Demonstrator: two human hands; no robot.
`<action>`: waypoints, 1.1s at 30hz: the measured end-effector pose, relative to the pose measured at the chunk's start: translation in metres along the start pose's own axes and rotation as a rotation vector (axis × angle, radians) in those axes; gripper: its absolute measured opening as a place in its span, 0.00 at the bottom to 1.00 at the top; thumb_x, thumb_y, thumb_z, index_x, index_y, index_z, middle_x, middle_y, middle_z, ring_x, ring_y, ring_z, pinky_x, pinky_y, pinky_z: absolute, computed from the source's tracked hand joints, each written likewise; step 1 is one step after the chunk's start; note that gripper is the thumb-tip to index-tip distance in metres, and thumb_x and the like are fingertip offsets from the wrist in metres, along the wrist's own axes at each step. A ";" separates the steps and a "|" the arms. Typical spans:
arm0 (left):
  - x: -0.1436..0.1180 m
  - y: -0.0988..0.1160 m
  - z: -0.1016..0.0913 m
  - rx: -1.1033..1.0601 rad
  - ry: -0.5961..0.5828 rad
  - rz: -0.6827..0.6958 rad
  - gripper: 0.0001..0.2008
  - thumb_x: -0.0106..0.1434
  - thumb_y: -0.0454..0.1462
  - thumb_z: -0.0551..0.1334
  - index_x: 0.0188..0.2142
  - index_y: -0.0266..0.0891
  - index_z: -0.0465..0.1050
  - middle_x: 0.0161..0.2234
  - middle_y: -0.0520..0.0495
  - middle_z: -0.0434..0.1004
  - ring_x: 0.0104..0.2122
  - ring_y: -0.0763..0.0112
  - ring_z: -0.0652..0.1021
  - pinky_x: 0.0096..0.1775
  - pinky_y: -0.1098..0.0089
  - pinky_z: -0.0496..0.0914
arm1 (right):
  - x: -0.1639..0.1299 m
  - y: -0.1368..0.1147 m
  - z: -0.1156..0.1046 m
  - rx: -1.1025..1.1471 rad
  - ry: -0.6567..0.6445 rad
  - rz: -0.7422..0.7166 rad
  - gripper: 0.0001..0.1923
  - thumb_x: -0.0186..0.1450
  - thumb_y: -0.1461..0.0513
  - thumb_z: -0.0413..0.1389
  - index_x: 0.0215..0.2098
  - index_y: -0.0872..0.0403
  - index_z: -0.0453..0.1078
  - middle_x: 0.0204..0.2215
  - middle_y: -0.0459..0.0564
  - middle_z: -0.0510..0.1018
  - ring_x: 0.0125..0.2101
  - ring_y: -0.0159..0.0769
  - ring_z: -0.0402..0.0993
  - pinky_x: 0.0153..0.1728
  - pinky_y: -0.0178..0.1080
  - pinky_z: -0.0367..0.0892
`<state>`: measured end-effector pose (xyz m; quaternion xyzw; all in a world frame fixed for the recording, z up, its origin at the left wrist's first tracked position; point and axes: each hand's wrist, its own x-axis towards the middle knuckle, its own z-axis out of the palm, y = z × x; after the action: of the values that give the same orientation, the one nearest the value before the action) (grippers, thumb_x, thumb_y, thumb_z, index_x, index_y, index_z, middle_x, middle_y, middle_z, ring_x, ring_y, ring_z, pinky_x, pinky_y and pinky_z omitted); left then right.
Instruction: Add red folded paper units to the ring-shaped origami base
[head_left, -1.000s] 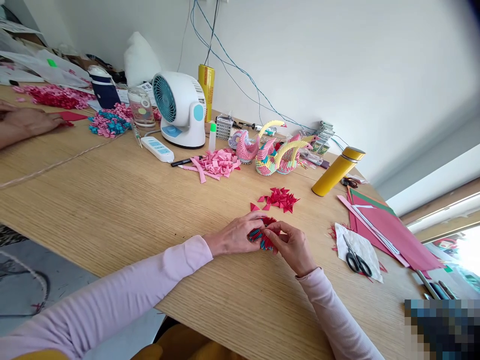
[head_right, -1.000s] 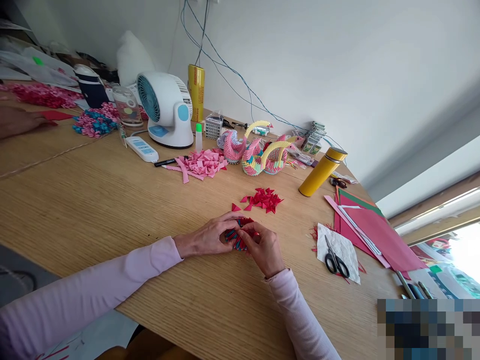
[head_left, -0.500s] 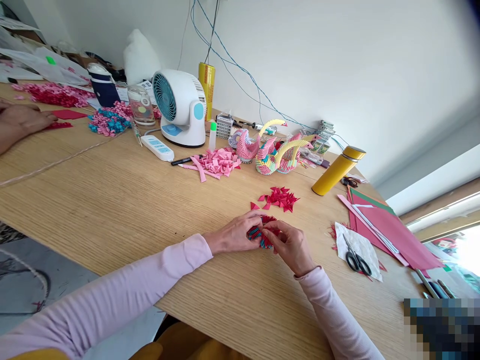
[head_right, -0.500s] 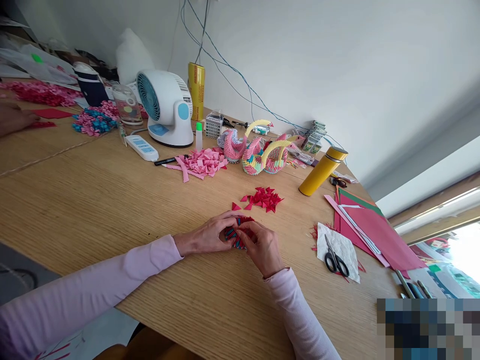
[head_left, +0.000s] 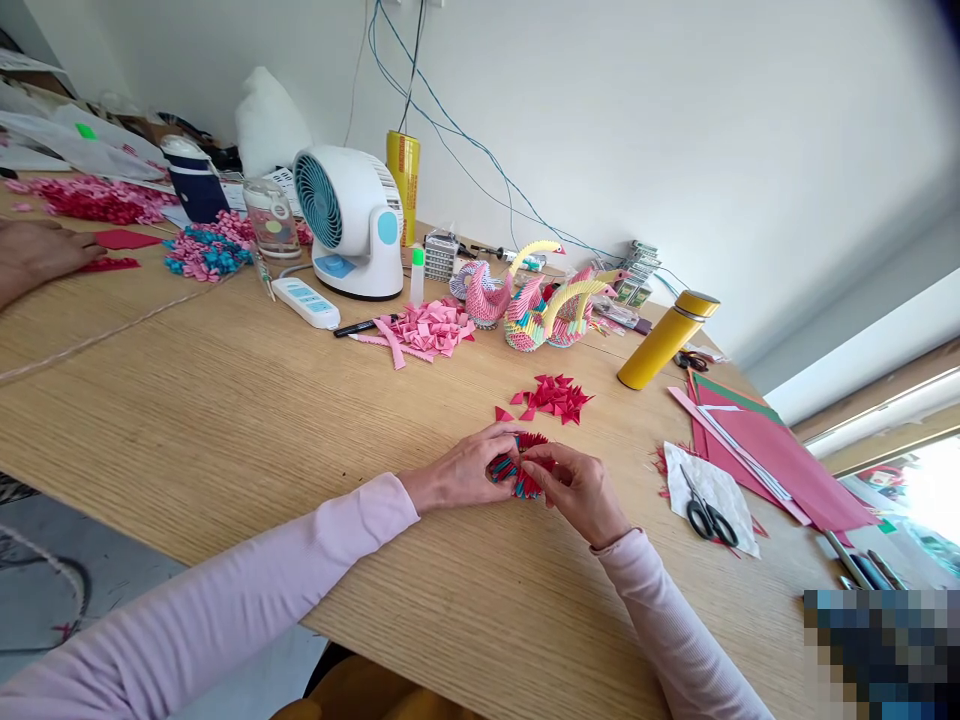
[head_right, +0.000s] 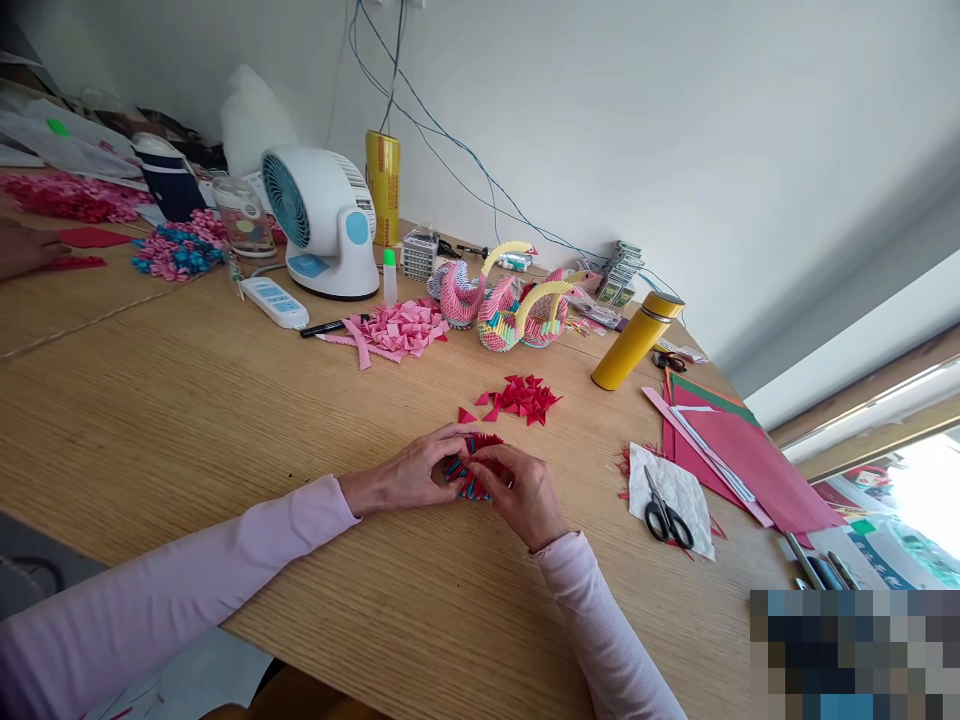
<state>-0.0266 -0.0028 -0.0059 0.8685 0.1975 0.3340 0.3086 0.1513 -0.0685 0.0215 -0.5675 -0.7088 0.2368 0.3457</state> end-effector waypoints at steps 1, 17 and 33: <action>0.000 0.000 0.000 0.002 -0.002 0.002 0.08 0.53 0.30 0.62 0.32 0.39 0.66 0.53 0.40 0.68 0.55 0.60 0.69 0.51 0.64 0.67 | 0.000 0.000 0.000 -0.005 -0.005 -0.008 0.12 0.63 0.56 0.55 0.38 0.55 0.75 0.16 0.44 0.72 0.14 0.27 0.66 0.17 0.30 0.59; 0.001 0.002 -0.002 0.006 -0.024 -0.022 0.07 0.53 0.30 0.63 0.30 0.38 0.66 0.52 0.40 0.68 0.51 0.61 0.72 0.49 0.65 0.67 | 0.004 0.003 0.004 -0.075 0.050 -0.020 0.10 0.60 0.57 0.59 0.31 0.55 0.77 0.23 0.47 0.75 0.19 0.27 0.63 0.19 0.31 0.58; 0.000 -0.003 -0.002 0.050 -0.070 -0.018 0.10 0.51 0.30 0.64 0.34 0.39 0.67 0.54 0.41 0.66 0.51 0.61 0.71 0.50 0.64 0.67 | 0.007 0.007 0.000 -0.119 -0.035 0.011 0.14 0.60 0.53 0.57 0.31 0.55 0.77 0.21 0.47 0.76 0.20 0.29 0.66 0.19 0.30 0.56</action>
<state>-0.0280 -0.0001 -0.0066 0.8852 0.2027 0.2957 0.2964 0.1550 -0.0597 0.0186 -0.5867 -0.7245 0.2062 0.2973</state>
